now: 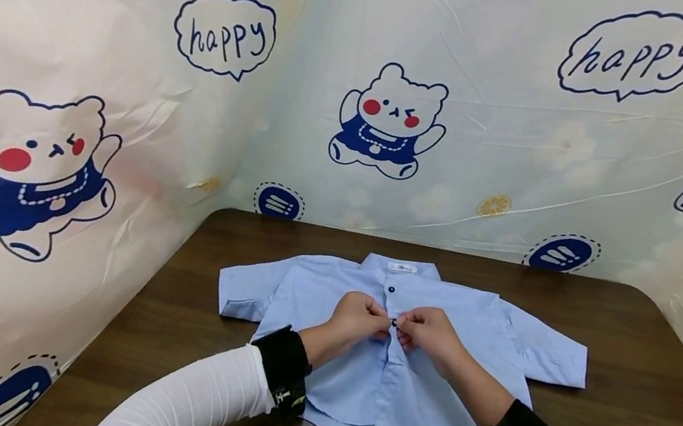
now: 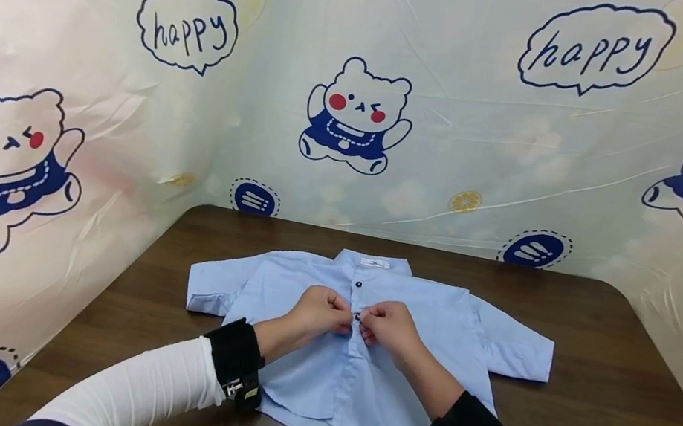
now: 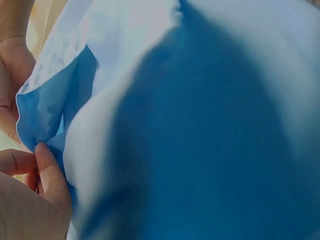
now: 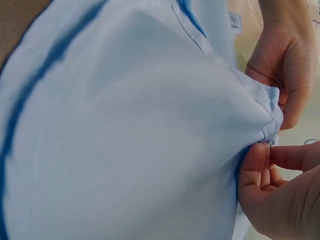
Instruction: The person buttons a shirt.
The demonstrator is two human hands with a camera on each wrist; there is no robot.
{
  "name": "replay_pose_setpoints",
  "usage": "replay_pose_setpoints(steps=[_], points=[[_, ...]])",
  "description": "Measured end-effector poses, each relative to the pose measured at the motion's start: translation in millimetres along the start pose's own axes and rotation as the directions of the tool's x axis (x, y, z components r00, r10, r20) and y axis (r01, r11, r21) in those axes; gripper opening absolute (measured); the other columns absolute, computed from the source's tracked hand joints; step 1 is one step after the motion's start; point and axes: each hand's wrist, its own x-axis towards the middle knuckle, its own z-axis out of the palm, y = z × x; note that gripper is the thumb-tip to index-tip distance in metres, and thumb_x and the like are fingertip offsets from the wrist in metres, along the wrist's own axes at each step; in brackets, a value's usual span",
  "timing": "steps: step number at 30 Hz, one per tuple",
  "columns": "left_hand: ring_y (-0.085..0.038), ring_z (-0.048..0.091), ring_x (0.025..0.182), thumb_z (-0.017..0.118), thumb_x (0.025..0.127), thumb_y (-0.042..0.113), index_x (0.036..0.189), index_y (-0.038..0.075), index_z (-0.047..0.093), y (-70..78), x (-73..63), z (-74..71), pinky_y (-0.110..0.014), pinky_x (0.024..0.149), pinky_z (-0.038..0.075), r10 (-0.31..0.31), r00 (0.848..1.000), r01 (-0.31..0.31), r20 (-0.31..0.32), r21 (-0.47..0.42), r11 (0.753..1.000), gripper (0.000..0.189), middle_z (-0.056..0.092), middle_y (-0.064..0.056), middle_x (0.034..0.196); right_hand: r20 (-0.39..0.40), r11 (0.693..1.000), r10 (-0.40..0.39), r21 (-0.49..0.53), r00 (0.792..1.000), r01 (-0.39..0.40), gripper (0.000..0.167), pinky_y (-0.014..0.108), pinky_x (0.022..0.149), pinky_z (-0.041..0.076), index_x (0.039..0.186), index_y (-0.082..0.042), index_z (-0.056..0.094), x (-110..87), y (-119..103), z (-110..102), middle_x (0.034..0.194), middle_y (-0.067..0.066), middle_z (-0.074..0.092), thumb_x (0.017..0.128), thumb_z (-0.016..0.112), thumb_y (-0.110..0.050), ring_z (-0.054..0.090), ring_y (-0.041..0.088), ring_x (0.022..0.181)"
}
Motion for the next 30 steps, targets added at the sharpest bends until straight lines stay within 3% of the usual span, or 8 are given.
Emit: replay_pose_setpoints(steps=[9,15,16,18,21,23,26,30], points=[[-0.014,0.067,0.063,0.073,0.079,-0.005,0.079,-0.005,0.070,-0.9,-1.3,2.3,-0.028,0.062,0.057,0.022,1.000,-0.021,-0.010,0.021,1.000,0.003,0.065,-0.007,0.070,0.102,0.988,0.074,0.125,0.992,-0.087,0.018,0.024,0.060,0.052,0.098,0.011,0.064,-0.1,-0.2,-3.9,0.074,0.007,0.060,0.097,0.053,-0.003,0.055,0.014,0.064],[-0.012,0.066,0.064,0.075,0.079,-0.002,0.082,-0.003,0.071,-3.1,3.7,-20.5,-0.025,0.063,0.055,0.116,0.988,-0.133,0.098,0.185,0.974,0.005,0.067,-0.005,0.072,0.097,1.000,0.020,-0.019,0.995,-0.018,0.015,0.027,0.063,0.055,0.096,0.008,0.067,-1.4,-0.6,-7.4,0.076,0.006,0.062,0.095,0.059,-0.005,0.058,0.014,0.065],[-0.012,0.065,0.066,0.076,0.079,-0.001,0.083,-0.002,0.072,-2.7,5.5,-29.5,-0.025,0.064,0.055,0.165,0.979,-0.192,0.116,0.276,0.942,0.006,0.068,-0.004,0.073,0.089,0.995,-0.018,-0.098,0.996,0.027,0.013,0.028,0.064,0.054,0.095,0.006,0.068,-1.3,-0.7,-10.6,0.076,0.005,0.063,0.094,0.061,-0.006,0.058,0.014,0.065],[-0.015,0.065,0.072,0.078,0.078,0.005,0.088,0.000,0.073,-1.2,9.1,-50.2,-0.026,0.069,0.053,0.260,0.954,-0.299,0.148,0.500,0.813,0.012,0.068,-0.004,0.078,0.087,0.949,-0.095,-0.293,0.992,0.116,0.011,0.031,0.067,0.054,0.096,0.003,0.068,-2.7,-0.6,-20.8,0.079,0.005,0.063,0.092,0.064,-0.006,0.058,0.016,0.070],[-0.024,0.063,0.094,0.082,0.078,0.022,0.103,0.000,0.070,-1.4,10.9,-82.3,-0.034,0.085,0.051,0.277,0.939,-0.329,0.204,0.767,0.551,0.035,0.068,-0.010,0.099,0.119,0.757,-0.189,-0.615,0.975,0.221,0.020,0.040,0.079,0.053,0.104,0.002,0.067,-8.2,2.8,-43.5,0.093,0.010,0.065,0.089,0.069,-0.010,0.062,0.025,0.085],[-0.032,0.057,0.114,0.083,0.077,0.034,0.118,-0.003,0.064,-5.7,9.4,-101.7,-0.042,0.098,0.045,0.198,0.947,-0.317,0.254,0.844,0.433,0.058,0.061,-0.018,0.120,0.162,0.627,-0.180,-0.741,0.970,0.240,0.038,0.050,0.089,0.049,0.115,0.004,0.062,-13.3,6.9,-59.2,0.109,0.020,0.063,0.087,0.074,-0.018,0.059,0.036,0.102],[-0.043,0.037,0.135,0.082,0.074,0.050,0.139,-0.002,0.048,-19.4,5.8,-125.1,-0.051,0.109,0.033,0.019,0.952,-0.291,0.305,0.884,0.365,0.091,0.040,-0.025,0.146,0.213,0.520,-0.069,-0.826,0.975,0.217,0.071,0.063,0.097,0.039,0.133,0.005,0.051,-20.8,14.7,-78.4,0.134,0.033,0.047,0.082,0.079,-0.035,0.044,0.052,0.123],[-0.053,0.011,0.141,0.080,0.068,0.062,0.152,0.002,0.028,-38.5,3.9,-141.4,-0.059,0.111,0.023,-0.114,0.934,-0.282,0.338,0.896,0.344,0.116,0.015,-0.027,0.157,0.224,0.506,0.121,-0.852,0.967,0.134,0.104,0.075,0.095,0.029,0.147,0.003,0.035,-23.0,24.3,-92.7,0.146,0.041,0.024,0.072,0.081,-0.052,0.022,0.063,0.131]])
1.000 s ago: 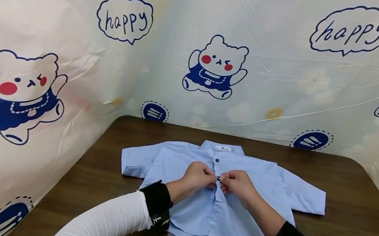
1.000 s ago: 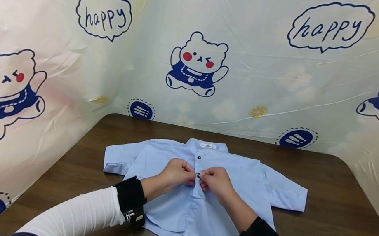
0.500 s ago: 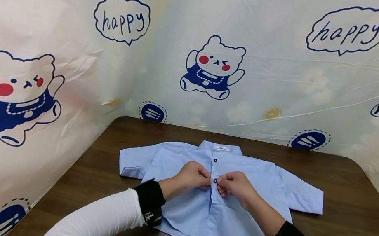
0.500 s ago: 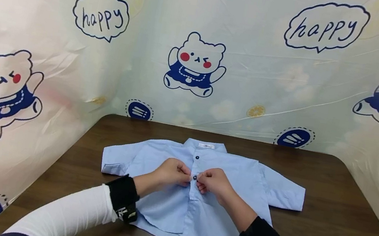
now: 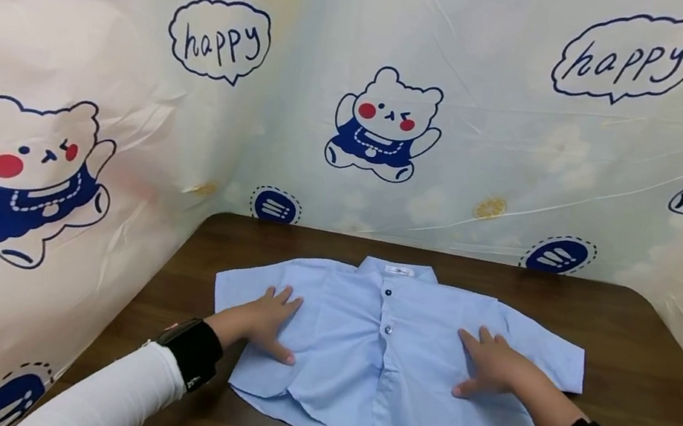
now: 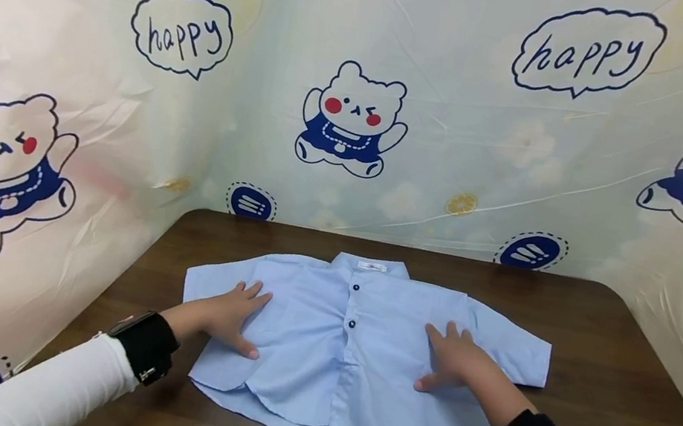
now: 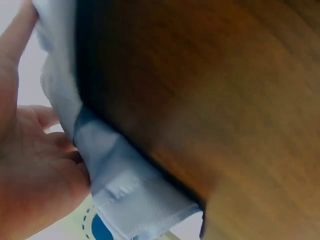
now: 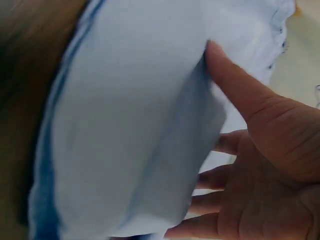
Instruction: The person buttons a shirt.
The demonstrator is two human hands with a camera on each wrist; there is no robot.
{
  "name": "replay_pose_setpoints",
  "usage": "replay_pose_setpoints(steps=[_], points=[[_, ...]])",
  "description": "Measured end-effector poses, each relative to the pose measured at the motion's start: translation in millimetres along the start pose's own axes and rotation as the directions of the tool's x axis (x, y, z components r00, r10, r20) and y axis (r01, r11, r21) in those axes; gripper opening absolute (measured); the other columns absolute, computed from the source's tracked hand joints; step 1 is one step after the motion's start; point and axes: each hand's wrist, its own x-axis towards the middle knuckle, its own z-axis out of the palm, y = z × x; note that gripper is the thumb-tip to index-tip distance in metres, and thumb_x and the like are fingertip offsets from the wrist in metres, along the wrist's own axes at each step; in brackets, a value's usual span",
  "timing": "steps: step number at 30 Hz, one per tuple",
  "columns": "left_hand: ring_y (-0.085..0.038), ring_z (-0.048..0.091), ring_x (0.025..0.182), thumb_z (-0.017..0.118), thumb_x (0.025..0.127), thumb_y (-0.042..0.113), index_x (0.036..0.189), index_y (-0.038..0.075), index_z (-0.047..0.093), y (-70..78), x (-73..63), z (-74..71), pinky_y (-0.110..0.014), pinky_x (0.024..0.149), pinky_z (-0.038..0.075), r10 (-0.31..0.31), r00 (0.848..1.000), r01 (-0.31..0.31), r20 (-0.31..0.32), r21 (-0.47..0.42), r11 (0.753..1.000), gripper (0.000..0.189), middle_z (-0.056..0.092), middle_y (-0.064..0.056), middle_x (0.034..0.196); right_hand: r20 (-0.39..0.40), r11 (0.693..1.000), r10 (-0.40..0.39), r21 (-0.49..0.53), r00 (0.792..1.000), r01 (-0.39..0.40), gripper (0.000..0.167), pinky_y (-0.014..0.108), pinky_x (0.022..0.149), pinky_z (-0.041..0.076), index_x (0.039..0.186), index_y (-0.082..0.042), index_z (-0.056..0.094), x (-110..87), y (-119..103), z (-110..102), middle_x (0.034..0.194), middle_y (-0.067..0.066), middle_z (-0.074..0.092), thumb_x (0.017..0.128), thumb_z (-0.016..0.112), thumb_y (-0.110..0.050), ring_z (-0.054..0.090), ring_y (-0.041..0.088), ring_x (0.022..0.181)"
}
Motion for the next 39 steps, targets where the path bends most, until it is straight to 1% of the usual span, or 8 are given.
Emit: replay_pose_setpoints(steps=[6,16,21,23,26,30,35,39], points=[[-0.049,0.001,0.144,0.081,0.058,0.070,0.156,0.007,0.014,-8.2,8.4,-1.3,-0.060,0.113,0.014,-0.020,0.997,0.015,0.068,0.079,0.997,0.134,0.004,-0.024,0.160,0.082,0.997,0.075,-0.002,0.994,-0.075,0.124,0.077,0.097,0.022,0.151,0.005,0.023,12.3,8.6,-5.4,0.147,0.045,0.013,0.064,0.082,-0.061,0.009,0.066,0.132],[-0.044,-0.002,0.145,0.080,0.057,0.071,0.157,0.011,0.009,-15.1,24.4,-12.9,-0.067,0.111,0.008,-0.071,0.991,0.062,0.115,0.079,0.995,0.137,-0.001,-0.019,0.161,0.092,0.993,0.117,0.002,0.989,-0.117,0.129,0.077,0.098,0.020,0.151,0.005,0.019,32.4,14.8,-16.7,0.148,0.045,0.008,0.062,0.083,-0.062,0.006,0.065,0.133],[-0.042,0.006,0.146,0.077,0.072,0.063,0.155,0.006,0.019,-17.5,22.1,-31.9,-0.062,0.113,0.011,-0.029,0.989,0.030,0.143,-0.005,1.000,0.117,0.008,-0.021,0.160,0.103,0.996,0.084,0.020,0.991,-0.087,0.116,0.071,0.103,0.022,0.148,0.006,0.029,34.8,21.1,-28.0,0.147,0.041,0.021,0.068,0.081,-0.059,0.018,0.060,0.134],[-0.040,0.017,0.144,0.073,0.082,0.053,0.152,0.002,0.028,-21.1,24.1,-43.2,-0.056,0.114,0.018,-0.008,0.995,0.015,0.104,-0.066,0.998,0.098,0.021,-0.022,0.157,0.067,0.997,0.061,0.036,0.996,-0.064,0.100,0.066,0.103,0.029,0.143,0.008,0.037,38.2,27.6,-34.6,0.142,0.038,0.035,0.076,0.079,-0.052,0.031,0.055,0.131],[-0.037,0.035,0.137,0.068,0.092,0.034,0.144,-0.004,0.041,-27.3,32.8,-58.1,-0.050,0.111,0.030,-0.016,1.000,0.012,-0.026,-0.150,0.989,0.069,0.040,-0.022,0.148,-0.045,0.998,0.034,0.056,0.998,-0.032,0.073,0.060,0.100,0.037,0.135,0.013,0.045,48.9,38.5,-44.1,0.133,0.034,0.047,0.087,0.073,-0.035,0.043,0.050,0.124],[-0.034,0.045,0.130,0.063,0.095,0.014,0.138,-0.004,0.050,-30.9,53.6,-65.8,-0.048,0.107,0.037,-0.076,0.980,0.038,-0.184,-0.200,0.979,0.048,0.051,-0.020,0.139,-0.187,0.998,0.016,0.058,0.982,-0.005,0.051,0.059,0.102,0.036,0.134,0.018,0.042,70.1,50.5,-51.1,0.133,0.037,0.046,0.094,0.060,-0.008,0.042,0.051,0.125],[-0.031,0.050,0.125,0.062,0.092,0.002,0.131,-0.003,0.057,-30.7,80.2,-56.1,-0.045,0.106,0.038,-0.111,0.965,0.075,-0.237,-0.156,0.985,0.039,0.057,-0.018,0.133,-0.254,0.999,0.026,0.051,0.967,-0.014,0.043,0.056,0.103,0.037,0.132,0.017,0.046,92.6,60.5,-48.2,0.132,0.035,0.049,0.091,0.050,0.007,0.043,0.049,0.125],[-0.028,0.056,0.115,0.070,0.087,0.002,0.123,0.000,0.065,-29.4,93.6,-54.6,-0.044,0.102,0.042,-0.138,0.957,0.115,-0.256,-0.106,0.988,0.036,0.063,-0.014,0.123,-0.293,0.999,0.050,0.034,0.955,-0.042,0.035,0.057,0.096,0.042,0.121,0.012,0.060,104.6,64.6,-46.7,0.120,0.029,0.058,0.088,0.058,0.002,0.052,0.045,0.114]])
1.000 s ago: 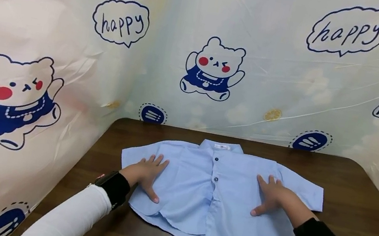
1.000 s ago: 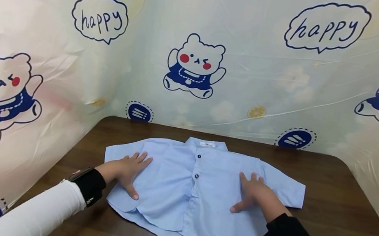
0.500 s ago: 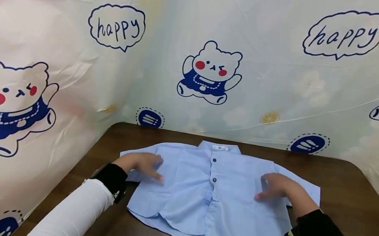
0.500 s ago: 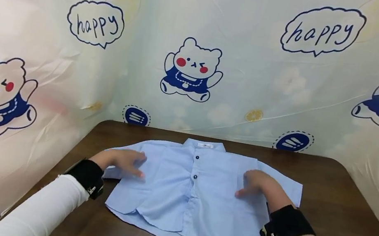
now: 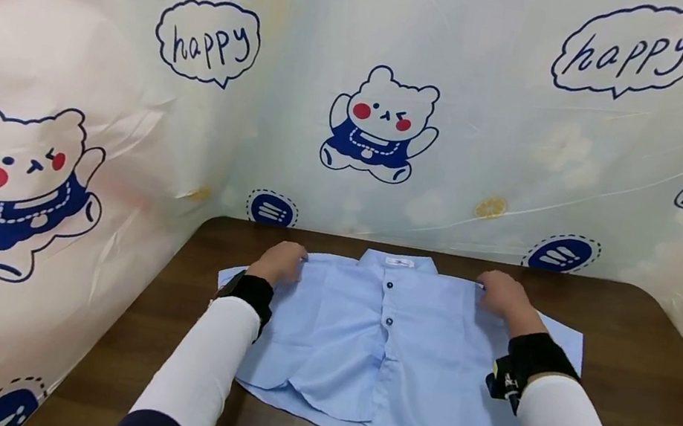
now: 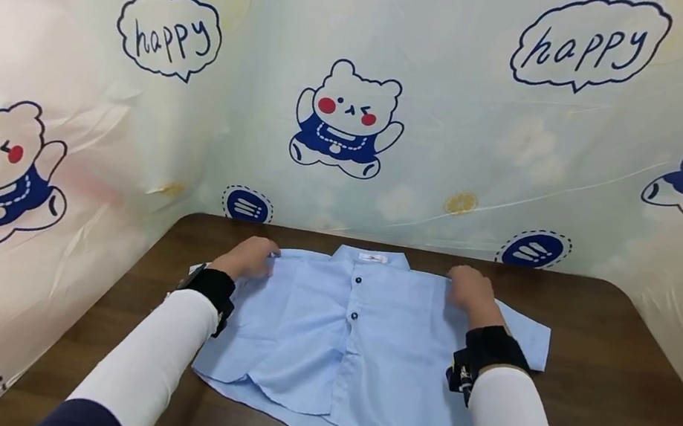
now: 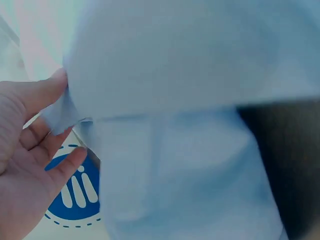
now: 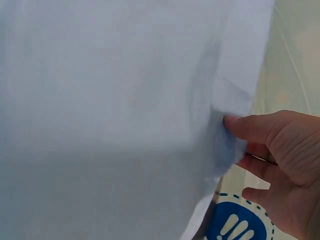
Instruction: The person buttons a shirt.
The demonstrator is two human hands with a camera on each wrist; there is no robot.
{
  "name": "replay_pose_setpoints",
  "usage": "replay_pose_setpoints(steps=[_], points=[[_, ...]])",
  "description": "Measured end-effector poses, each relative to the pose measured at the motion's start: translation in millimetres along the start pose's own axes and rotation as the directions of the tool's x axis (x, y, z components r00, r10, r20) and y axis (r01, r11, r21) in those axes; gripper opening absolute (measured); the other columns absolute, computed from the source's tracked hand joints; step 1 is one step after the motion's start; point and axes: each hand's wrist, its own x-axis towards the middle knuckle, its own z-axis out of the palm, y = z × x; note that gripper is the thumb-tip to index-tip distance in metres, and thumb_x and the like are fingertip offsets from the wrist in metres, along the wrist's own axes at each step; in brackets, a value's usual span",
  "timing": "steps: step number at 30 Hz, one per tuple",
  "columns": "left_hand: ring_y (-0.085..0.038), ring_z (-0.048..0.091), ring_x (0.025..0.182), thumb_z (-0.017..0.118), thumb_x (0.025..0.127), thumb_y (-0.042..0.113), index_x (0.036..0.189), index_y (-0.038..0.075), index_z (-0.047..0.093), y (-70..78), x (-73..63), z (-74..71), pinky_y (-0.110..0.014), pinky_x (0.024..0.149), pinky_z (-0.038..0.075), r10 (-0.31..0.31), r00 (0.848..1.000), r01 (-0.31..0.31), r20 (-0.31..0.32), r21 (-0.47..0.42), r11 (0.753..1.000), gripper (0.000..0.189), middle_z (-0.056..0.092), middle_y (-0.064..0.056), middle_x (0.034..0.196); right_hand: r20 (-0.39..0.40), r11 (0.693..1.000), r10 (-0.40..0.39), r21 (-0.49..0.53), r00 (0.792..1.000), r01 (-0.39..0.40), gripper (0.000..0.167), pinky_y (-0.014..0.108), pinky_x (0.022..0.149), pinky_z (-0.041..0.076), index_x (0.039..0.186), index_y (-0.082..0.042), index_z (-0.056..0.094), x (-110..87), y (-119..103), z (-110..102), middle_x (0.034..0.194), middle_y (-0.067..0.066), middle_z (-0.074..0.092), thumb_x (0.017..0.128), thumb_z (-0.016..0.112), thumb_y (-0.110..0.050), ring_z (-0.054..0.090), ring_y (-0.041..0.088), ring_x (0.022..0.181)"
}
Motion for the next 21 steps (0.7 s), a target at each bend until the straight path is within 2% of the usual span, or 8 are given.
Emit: replay_pose_setpoints(steps=[3,7,10,13,16,18,19,21], points=[[-0.025,0.060,0.100,0.070,0.086,0.000,0.110,0.001,0.071,1.6,2.4,0.2,-0.043,0.094,0.048,-0.018,1.000,0.018,-0.015,0.034,0.999,0.024,0.068,-0.012,0.109,-0.017,0.999,0.002,-0.038,1.000,-0.003,0.021,0.054,0.085,0.046,0.104,0.006,0.068,5.4,-0.6,3.1,0.103,0.022,0.062,0.086,0.063,-0.003,0.055,0.039,0.098],[-0.024,0.061,0.090,0.068,0.088,0.003,0.101,0.002,0.072,4.2,5.3,2.9,-0.042,0.086,0.051,-0.022,0.999,0.025,-0.040,0.083,0.996,0.014,0.068,-0.009,0.096,-0.021,0.999,0.003,-0.035,1.000,-0.004,0.007,0.047,0.073,0.046,0.090,0.001,0.064,7.4,-0.6,5.5,0.086,0.014,0.060,0.084,0.065,-0.002,0.053,0.031,0.080],[-0.024,0.061,0.093,0.067,0.090,0.006,0.102,0.004,0.072,4.8,7.5,3.7,-0.042,0.084,0.052,-0.045,0.994,0.059,-0.098,0.138,0.989,0.013,0.066,-0.009,0.097,-0.067,1.000,-0.008,-0.026,0.998,0.007,0.004,0.046,0.071,0.047,0.090,0.000,0.061,7.5,0.5,4.5,0.082,0.013,0.061,0.087,0.063,-0.001,0.054,0.030,0.076],[-0.025,0.063,0.092,0.065,0.091,0.006,0.098,0.005,0.071,2.5,7.4,1.4,-0.042,0.080,0.053,-0.049,0.979,0.085,-0.198,0.179,0.980,0.009,0.068,-0.009,0.097,-0.159,0.999,-0.029,-0.049,0.987,0.022,0.006,0.049,0.073,0.048,0.096,0.002,0.057,7.9,0.5,1.9,0.088,0.018,0.063,0.092,0.058,-0.002,0.059,0.034,0.080],[-0.025,0.065,0.083,0.061,0.093,0.005,0.089,0.005,0.069,0.3,4.4,-4.8,-0.040,0.072,0.054,0.011,0.953,0.056,-0.304,0.210,0.976,0.009,0.068,-0.010,0.088,-0.249,0.997,-0.062,-0.052,0.966,0.051,0.013,0.054,0.079,0.048,0.103,0.007,0.058,6.4,0.6,-6.5,0.096,0.024,0.064,0.092,0.055,0.000,0.061,0.041,0.090],[-0.025,0.064,0.075,0.060,0.093,0.003,0.080,0.005,0.066,-1.3,-0.6,-11.6,-0.040,0.066,0.053,0.069,0.925,0.019,-0.374,0.227,0.974,0.014,0.066,-0.010,0.080,-0.302,0.994,-0.111,-0.043,0.947,0.103,0.015,0.056,0.080,0.047,0.101,0.009,0.062,2.5,0.7,-16.3,0.096,0.025,0.064,0.090,0.057,0.002,0.060,0.043,0.091],[-0.025,0.063,0.072,0.061,0.092,0.003,0.077,0.006,0.064,-2.0,-3.9,-15.3,-0.039,0.064,0.052,0.095,0.907,0.003,-0.410,0.232,0.973,0.017,0.065,-0.010,0.076,-0.329,0.990,-0.142,-0.038,0.934,0.137,0.015,0.056,0.081,0.046,0.100,0.009,0.064,-0.6,0.7,-21.7,0.095,0.025,0.065,0.088,0.058,0.003,0.060,0.043,0.092],[-0.025,0.062,0.067,0.063,0.090,0.002,0.070,0.008,0.060,-4.0,-12.6,-23.3,-0.039,0.059,0.050,0.148,0.861,-0.035,-0.487,0.234,0.971,0.021,0.062,-0.009,0.070,-0.378,0.978,-0.204,-0.039,0.903,0.205,0.013,0.056,0.080,0.046,0.096,0.009,0.067,-9.5,0.4,-32.8,0.092,0.025,0.065,0.086,0.061,0.004,0.060,0.042,0.090]])
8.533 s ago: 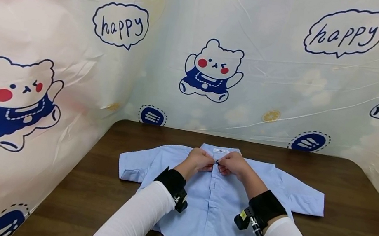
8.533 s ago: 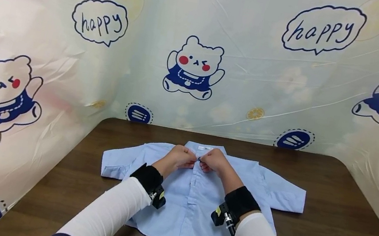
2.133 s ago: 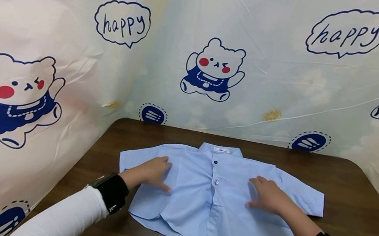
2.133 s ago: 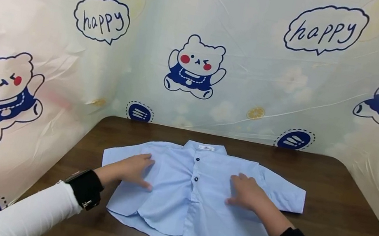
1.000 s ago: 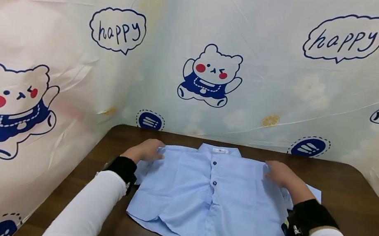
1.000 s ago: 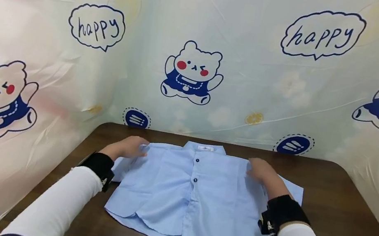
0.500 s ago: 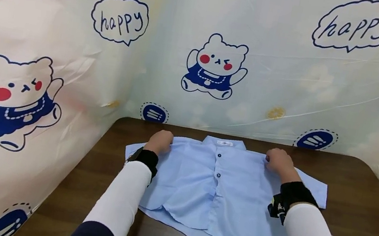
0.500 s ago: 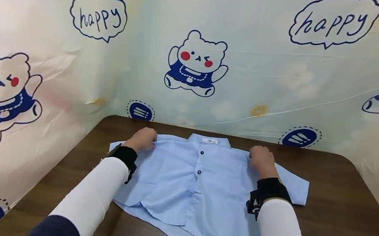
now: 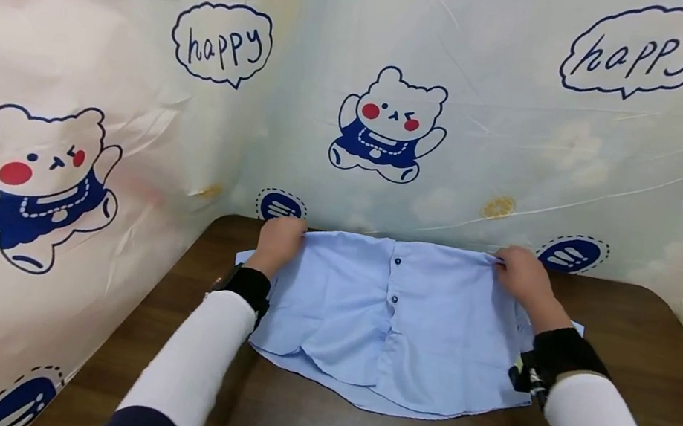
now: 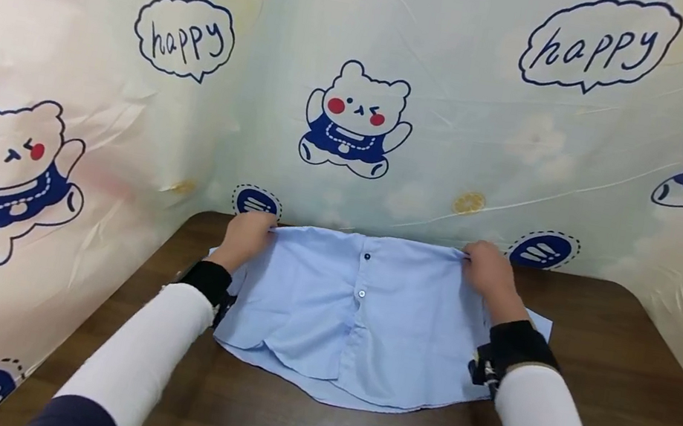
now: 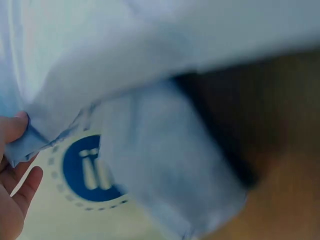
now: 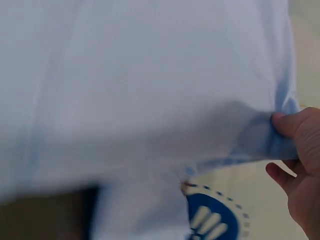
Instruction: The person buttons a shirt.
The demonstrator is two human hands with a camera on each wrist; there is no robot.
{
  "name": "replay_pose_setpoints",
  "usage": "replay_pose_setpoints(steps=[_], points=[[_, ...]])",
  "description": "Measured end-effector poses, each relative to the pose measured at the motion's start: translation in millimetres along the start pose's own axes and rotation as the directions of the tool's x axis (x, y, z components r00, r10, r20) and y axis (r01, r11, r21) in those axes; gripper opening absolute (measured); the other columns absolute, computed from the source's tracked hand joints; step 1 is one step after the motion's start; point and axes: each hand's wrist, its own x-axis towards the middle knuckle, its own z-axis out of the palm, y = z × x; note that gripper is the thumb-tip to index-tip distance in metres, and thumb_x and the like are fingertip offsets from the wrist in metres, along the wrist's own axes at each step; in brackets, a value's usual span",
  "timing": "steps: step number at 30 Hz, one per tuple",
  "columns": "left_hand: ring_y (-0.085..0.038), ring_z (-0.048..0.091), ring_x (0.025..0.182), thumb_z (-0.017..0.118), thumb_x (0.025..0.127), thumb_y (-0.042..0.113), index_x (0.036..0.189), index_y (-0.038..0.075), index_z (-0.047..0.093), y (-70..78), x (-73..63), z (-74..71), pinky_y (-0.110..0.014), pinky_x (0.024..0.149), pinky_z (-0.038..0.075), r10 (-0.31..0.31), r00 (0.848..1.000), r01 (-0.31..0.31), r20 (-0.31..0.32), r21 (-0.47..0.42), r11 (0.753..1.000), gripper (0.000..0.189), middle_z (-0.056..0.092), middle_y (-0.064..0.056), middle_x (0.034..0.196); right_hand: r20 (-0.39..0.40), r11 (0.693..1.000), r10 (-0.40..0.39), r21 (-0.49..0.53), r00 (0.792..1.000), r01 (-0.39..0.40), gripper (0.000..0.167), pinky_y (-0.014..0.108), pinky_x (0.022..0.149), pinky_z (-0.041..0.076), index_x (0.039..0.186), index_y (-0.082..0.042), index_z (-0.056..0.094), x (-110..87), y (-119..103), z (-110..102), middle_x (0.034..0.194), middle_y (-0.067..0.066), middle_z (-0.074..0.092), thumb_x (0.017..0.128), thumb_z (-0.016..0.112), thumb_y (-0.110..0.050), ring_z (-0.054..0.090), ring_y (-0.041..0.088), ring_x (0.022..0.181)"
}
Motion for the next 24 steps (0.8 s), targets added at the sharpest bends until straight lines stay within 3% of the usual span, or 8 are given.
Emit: replay_pose_setpoints(steps=[3,8,10,13,15,17,21,24], points=[[-0.024,0.061,0.064,0.070,0.085,0.003,0.069,0.008,0.061,-2.9,-10.7,-16.4,-0.039,0.057,0.049,0.050,0.991,-0.056,-0.123,-0.050,0.997,0.019,0.063,-0.007,0.069,-0.075,0.996,-0.089,0.015,0.993,0.091,0.011,0.054,0.076,0.048,0.094,0.009,0.067,-13.4,-3.6,-19.0,0.089,0.023,0.065,0.084,0.064,0.006,0.061,0.040,0.085],[-0.024,0.064,0.068,0.073,0.081,0.000,0.079,0.006,0.070,-6.8,-42.0,-40.6,-0.038,0.062,0.052,0.209,0.942,-0.235,-0.262,-0.070,0.969,0.008,0.068,-0.007,0.075,-0.148,0.972,-0.234,-0.025,0.961,0.233,0.015,0.050,0.070,0.050,0.090,0.005,0.067,-52.9,-15.4,-41.7,0.084,0.016,0.066,0.076,0.073,0.008,0.061,0.033,0.079],[-0.024,0.064,0.070,0.074,0.077,-0.004,0.080,0.005,0.070,-8.5,-59.4,-46.8,-0.039,0.065,0.052,0.286,0.911,-0.319,-0.298,-0.068,0.945,0.010,0.068,-0.007,0.076,-0.179,0.941,-0.339,-0.046,0.924,0.336,0.023,0.048,0.068,0.051,0.087,0.003,0.068,-71.5,-19.8,-46.4,0.082,0.013,0.066,0.068,0.078,0.010,0.061,0.029,0.076],[-0.025,0.064,0.074,0.078,0.068,-0.007,0.080,0.004,0.067,-9.5,-87.8,-52.7,-0.040,0.069,0.052,0.388,0.863,-0.433,-0.324,-0.078,0.898,0.019,0.068,-0.007,0.078,-0.206,0.866,-0.499,-0.083,0.841,0.493,0.034,0.042,0.066,0.051,0.083,-0.003,0.067,-99.1,-25.0,-48.2,0.080,0.005,0.065,0.055,0.083,0.009,0.059,0.022,0.074],[-0.025,0.065,0.079,0.080,0.063,-0.008,0.079,0.005,0.065,-9.0,-106.8,-54.6,-0.040,0.072,0.053,0.439,0.841,-0.490,-0.317,-0.100,0.866,0.025,0.069,-0.008,0.083,-0.201,0.823,-0.566,-0.090,0.800,0.560,0.038,0.038,0.067,0.049,0.080,-0.008,0.066,-116.3,-28.3,-45.7,0.079,0.000,0.064,0.050,0.083,0.007,0.058,0.019,0.073],[-0.025,0.066,0.085,0.081,0.061,-0.007,0.077,0.006,0.063,-7.5,-125.1,-56.2,-0.040,0.075,0.055,0.477,0.834,-0.525,-0.278,-0.133,0.841,0.028,0.070,-0.009,0.090,-0.171,0.807,-0.590,-0.081,0.789,0.586,0.040,0.034,0.071,0.047,0.080,-0.013,0.065,-133.0,-32.1,-40.1,0.081,-0.005,0.062,0.048,0.082,0.005,0.056,0.016,0.075],[-0.025,0.066,0.100,0.082,0.062,-0.002,0.077,0.010,0.062,-2.1,-155.0,-55.7,-0.039,0.082,0.055,0.518,0.846,-0.533,-0.125,-0.202,0.821,0.028,0.070,-0.011,0.105,-0.076,0.811,-0.585,-0.032,0.807,0.584,0.044,0.031,0.075,0.048,0.079,-0.022,0.062,-162.4,-37.3,-25.3,0.090,-0.007,0.060,0.048,0.080,0.004,0.055,0.013,0.082],[-0.025,0.065,0.105,0.082,0.062,0.001,0.076,0.013,0.059,1.5,-171.0,-52.0,-0.039,0.085,0.054,0.544,0.839,-0.533,-0.025,-0.243,0.811,0.029,0.069,-0.012,0.110,0.016,0.832,-0.555,0.007,0.832,0.555,0.047,0.033,0.073,0.053,0.078,-0.028,0.057,-179.6,-39.2,-14.9,0.099,-0.005,0.060,0.050,0.078,0.004,0.056,0.014,0.087]])
